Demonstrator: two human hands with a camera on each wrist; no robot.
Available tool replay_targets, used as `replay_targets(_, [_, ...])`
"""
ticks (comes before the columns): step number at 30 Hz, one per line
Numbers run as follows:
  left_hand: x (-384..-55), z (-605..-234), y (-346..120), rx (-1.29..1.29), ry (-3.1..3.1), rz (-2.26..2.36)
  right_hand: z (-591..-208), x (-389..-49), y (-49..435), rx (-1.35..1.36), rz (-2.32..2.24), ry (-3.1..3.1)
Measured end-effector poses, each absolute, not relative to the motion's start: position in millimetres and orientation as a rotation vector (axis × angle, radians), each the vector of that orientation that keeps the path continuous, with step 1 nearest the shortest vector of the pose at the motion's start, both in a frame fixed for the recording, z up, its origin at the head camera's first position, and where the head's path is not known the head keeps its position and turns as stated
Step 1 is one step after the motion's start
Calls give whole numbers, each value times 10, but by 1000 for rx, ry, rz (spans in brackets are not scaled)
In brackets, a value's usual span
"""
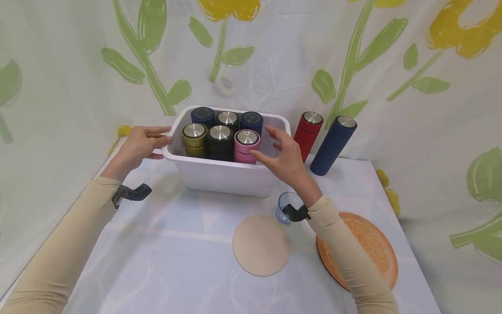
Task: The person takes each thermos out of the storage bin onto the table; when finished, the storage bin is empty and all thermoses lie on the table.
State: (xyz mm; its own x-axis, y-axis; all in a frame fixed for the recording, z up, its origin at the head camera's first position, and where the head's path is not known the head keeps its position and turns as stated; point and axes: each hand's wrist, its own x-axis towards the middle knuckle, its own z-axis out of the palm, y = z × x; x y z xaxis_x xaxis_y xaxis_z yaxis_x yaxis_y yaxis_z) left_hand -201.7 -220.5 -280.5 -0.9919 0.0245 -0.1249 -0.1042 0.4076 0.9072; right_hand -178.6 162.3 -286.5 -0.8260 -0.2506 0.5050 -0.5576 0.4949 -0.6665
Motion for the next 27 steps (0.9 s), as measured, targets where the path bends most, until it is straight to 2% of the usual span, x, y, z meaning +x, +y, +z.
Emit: replay_targets(27, [-1988, -2811, -2210, -33, 2513, 1690, -2885, -1832, 1363, 693, 1235, -2430])
